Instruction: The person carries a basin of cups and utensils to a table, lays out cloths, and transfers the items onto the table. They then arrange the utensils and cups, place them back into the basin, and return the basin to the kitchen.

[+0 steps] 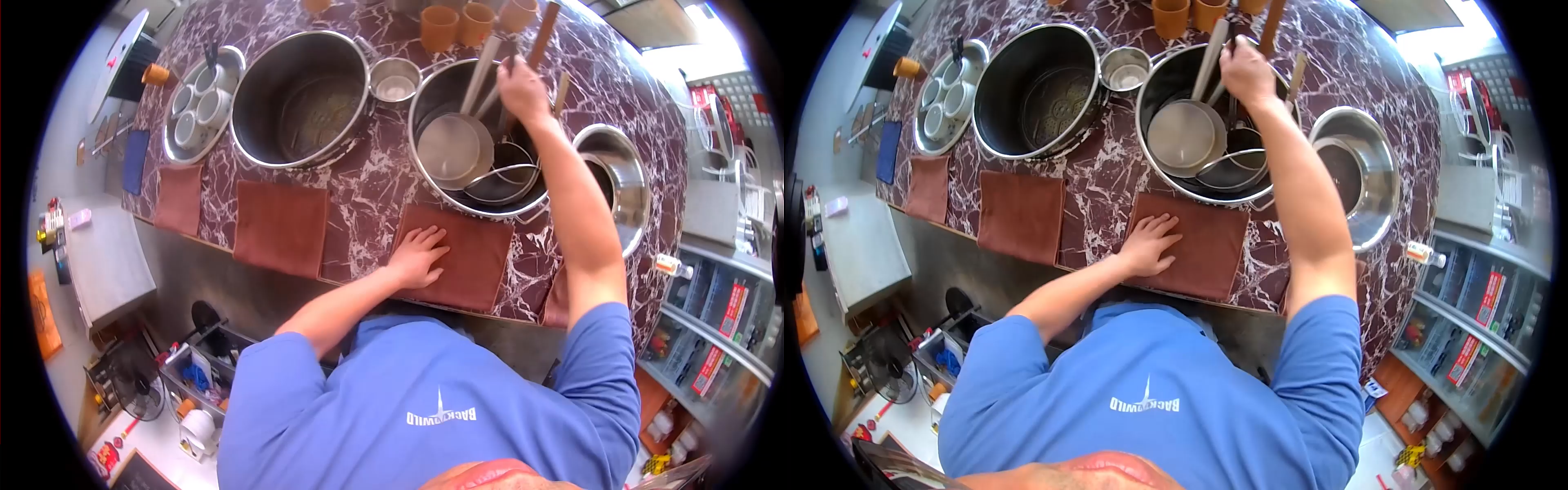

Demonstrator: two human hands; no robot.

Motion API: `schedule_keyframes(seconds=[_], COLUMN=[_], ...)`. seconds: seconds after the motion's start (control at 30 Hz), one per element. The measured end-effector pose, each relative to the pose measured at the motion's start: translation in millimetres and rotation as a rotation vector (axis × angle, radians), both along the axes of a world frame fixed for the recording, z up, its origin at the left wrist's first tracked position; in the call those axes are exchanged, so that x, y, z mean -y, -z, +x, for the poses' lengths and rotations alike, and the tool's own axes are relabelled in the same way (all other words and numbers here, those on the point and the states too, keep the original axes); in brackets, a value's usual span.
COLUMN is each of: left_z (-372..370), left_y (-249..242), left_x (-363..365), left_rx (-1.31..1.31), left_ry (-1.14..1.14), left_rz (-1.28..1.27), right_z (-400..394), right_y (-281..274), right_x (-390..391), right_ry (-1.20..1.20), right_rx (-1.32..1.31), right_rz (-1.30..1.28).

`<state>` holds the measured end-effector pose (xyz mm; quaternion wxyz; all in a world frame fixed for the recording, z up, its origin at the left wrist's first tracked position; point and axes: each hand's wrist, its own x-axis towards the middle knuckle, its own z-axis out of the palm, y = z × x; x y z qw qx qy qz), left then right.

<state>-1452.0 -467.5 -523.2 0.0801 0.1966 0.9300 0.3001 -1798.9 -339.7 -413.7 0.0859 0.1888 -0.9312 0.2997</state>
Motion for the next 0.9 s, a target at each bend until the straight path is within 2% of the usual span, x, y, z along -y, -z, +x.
schedule_keyframes(seconds=[0.03, 0.07, 0.1, 0.13, 0.17, 0.2, 0.23, 0.27, 0.3, 0.33, 0.37, 0.43, 0.5, 0.53, 0.57, 0.6, 0.63, 0.67, 0.7, 0.73, 0.77, 0.8, 0.83, 0.9], left_z=[-11.1, -31.9, -57.0, -92.5, -132.6, -183.6, -222.3, -272.1, -313.7, -348.9, -375.3, -404.8, -412.3, -411.0, -406.7, -407.0, -416.4, -421.2, -425.6, -438.1, -449.7, -432.6, -422.7, -422.6], left_y=[-18.8, -44.4, -63.0, -85.6, -95.0, -96.0, -119.9, -108.9, -104.0, -92.7, -80.7, -67.7, -72.0, -77.0, -89.0, -91.0, -83.0, -82.0, -78.6, -63.8, -47.6, -64.8, -69.1, -55.6], left_x=[0.6, -1.5, -0.5, -0.3, -4.5, -9.2, -17.4, -22.9, -30.1, -40.6, -50.7, -70.0, -81.9, -85.8, -85.9, -85.7, -85.4, -84.8, -81.2, -81.9, -81.9, -79.3, -78.1, -77.7], left_rx=[0.142, 0.311, 0.074, -0.059, -0.170, -0.308, -0.260, -0.281, -0.115, -0.056, 0.004, 0.153, 0.161, 0.156, 0.149, 0.107, 0.123, 0.109, 0.094, 0.046, -0.002, 0.055, 0.052, -0.104], left_ry=[0.040, -0.090, -0.100, -0.090, -0.156, -0.201, -0.283, -0.264, -0.278, -0.350, -0.429, -0.519, -0.611, -0.638, -0.667, -0.682, -0.710, -0.698, -0.688, -0.661, -0.639, -0.656, -0.668, -0.625], left_rz=[0.030, 0.117, 0.162, 0.212, 0.333, 0.376, 0.452, 0.417, 0.303, 0.295, 0.284, 0.207, 0.175, 0.138, 0.104, 0.085, 0.147, 0.180, 0.206, 0.194, 0.175, 0.203, 0.244, 0.266], right_z=[-1.7, 30.9, 30.4, 43.8, 67.5, 108.0, 137.0, 169.1, 204.8, 248.0, 284.6, 348.6, 378.9, 390.4, 386.1, 365.9, 333.3, 293.4, 249.6, 207.8, 161.4, 119.2, 75.0, 21.4], right_y=[-17.8, -71.3, -73.1, -91.1, -99.9, -127.9, -125.0, -131.2, -125.6, -122.5, -122.1, -118.0, -118.9, -102.5, -99.4, -90.7, -81.9, -76.3, -57.0, -38.3, -32.1, -24.3, 8.9, 35.3], right_x=[-21.5, -37.8, -82.6, -123.0, -156.7, -178.7, -209.3, -237.5, -269.4, -295.1, -301.3, -305.9, -290.5, -310.9, -309.3, -300.1, -276.8, -262.9, -245.6, -223.4, -204.1, -183.9, -178.2, -147.7], right_ry=[0.051, 0.100, -0.058, -0.129, 0.008, 0.254, 0.221, 0.296, 0.246, 0.272, 0.359, 0.491, 0.898, 0.842, 0.720, 0.863, 0.895, 0.759, 0.618, 0.522, 0.408, 0.404, 0.373, 0.462], right_rx=[-0.083, -0.115, -0.266, -0.525, -0.389, -0.013, -0.075, 0.094, 0.083, 0.089, -0.025, -0.209, -0.169, -0.062, 0.096, 0.237, 0.301, 0.466, 0.396, 0.210, 0.391, 0.457, 0.392, 0.399], right_rz=[0.022, 0.054, 0.059, 0.176, -0.126, -0.365, -0.691, -1.123, -1.225, -1.342, -1.391, -1.286, -1.276, -1.090, -1.091, -0.929, -0.765, -0.397, -0.213, 0.031, 0.012, 0.172, 0.281, 0.467])
